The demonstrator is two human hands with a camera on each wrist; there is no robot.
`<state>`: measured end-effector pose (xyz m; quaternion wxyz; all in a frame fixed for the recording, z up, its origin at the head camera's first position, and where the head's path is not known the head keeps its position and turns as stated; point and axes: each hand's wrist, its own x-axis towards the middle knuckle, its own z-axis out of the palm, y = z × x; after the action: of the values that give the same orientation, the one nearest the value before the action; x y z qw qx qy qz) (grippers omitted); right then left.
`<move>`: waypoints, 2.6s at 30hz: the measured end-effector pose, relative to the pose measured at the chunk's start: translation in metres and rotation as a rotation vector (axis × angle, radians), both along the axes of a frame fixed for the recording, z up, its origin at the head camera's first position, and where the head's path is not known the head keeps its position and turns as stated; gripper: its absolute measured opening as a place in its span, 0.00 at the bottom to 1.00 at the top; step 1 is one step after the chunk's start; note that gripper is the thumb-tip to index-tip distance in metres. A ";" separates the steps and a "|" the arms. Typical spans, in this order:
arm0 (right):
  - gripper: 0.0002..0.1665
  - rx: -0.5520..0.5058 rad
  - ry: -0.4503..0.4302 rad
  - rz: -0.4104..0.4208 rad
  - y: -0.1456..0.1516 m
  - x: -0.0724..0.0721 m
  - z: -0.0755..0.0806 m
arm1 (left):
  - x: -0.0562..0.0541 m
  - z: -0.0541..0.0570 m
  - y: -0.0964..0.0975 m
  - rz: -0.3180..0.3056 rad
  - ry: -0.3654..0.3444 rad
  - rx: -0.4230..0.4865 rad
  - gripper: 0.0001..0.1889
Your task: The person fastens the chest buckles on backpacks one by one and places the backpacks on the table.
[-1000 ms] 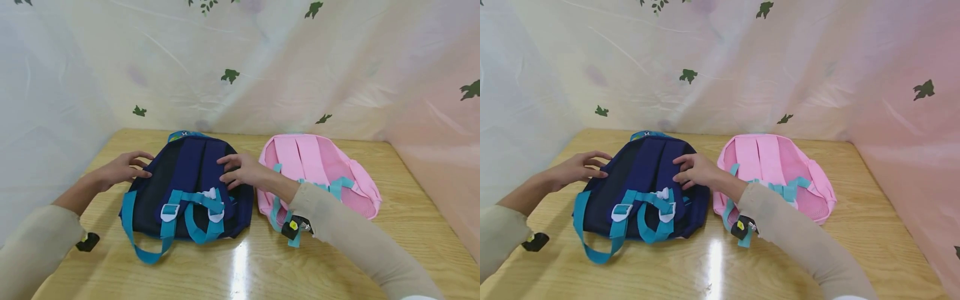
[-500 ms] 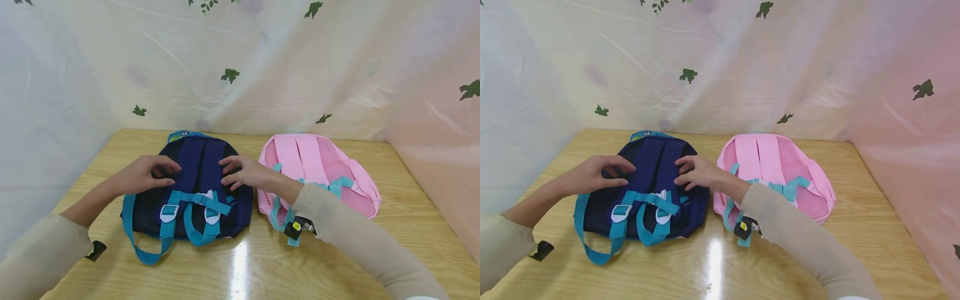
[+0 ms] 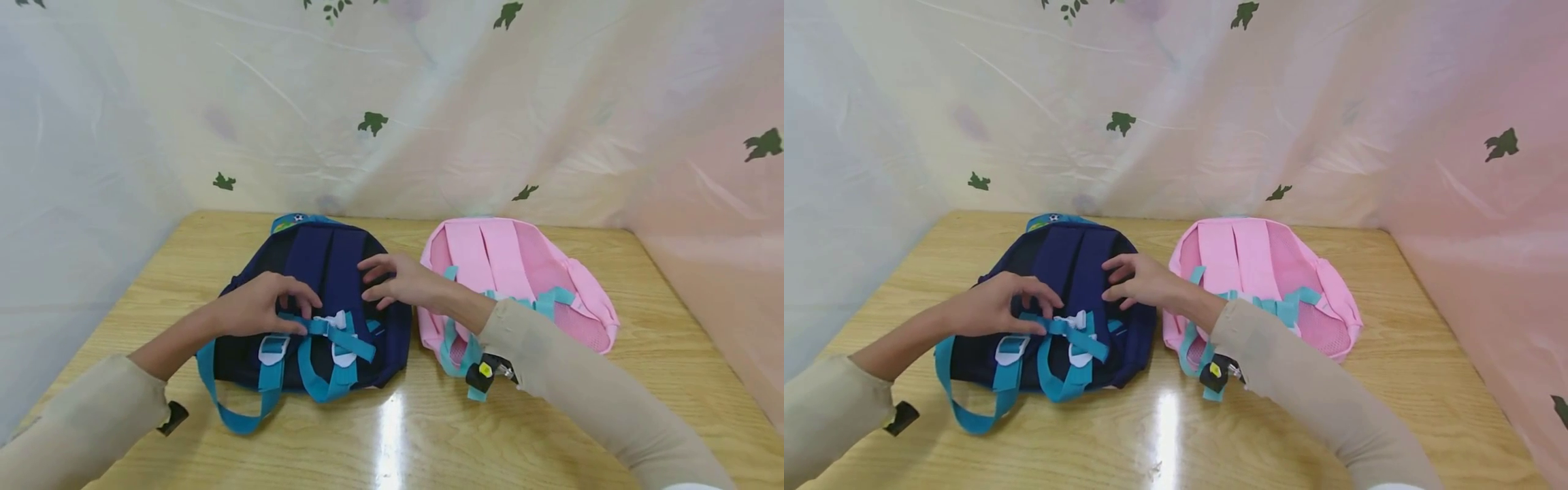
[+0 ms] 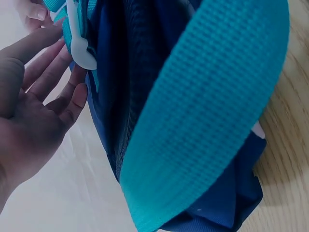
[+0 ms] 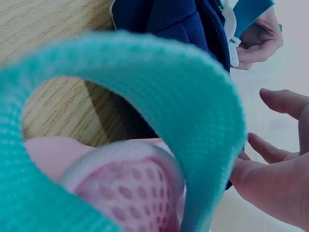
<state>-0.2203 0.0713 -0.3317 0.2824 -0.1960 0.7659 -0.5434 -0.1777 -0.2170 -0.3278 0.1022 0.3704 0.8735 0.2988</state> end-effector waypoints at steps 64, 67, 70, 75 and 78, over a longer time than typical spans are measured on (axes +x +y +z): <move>0.17 0.153 0.547 0.297 -0.020 0.017 0.004 | 0.008 0.004 -0.026 -0.033 -0.420 0.549 0.15; 0.17 0.174 0.556 0.314 -0.021 0.017 0.002 | 0.008 0.006 -0.026 -0.028 -0.423 0.535 0.19; 0.16 0.188 0.568 0.327 -0.024 0.017 0.000 | 0.008 0.007 -0.027 -0.030 -0.431 0.532 0.26; 0.14 0.258 0.607 0.306 -0.030 0.022 -0.003 | 0.011 0.008 -0.025 0.057 -0.366 0.478 0.18; 0.12 0.308 0.625 0.274 -0.032 0.025 -0.003 | 0.013 0.007 -0.022 0.117 -0.282 0.418 0.07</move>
<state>-0.1954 0.0390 -0.3350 0.1315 -0.4084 0.8545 -0.2929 -0.1651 -0.2387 -0.3210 0.1267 0.2870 0.7898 0.5271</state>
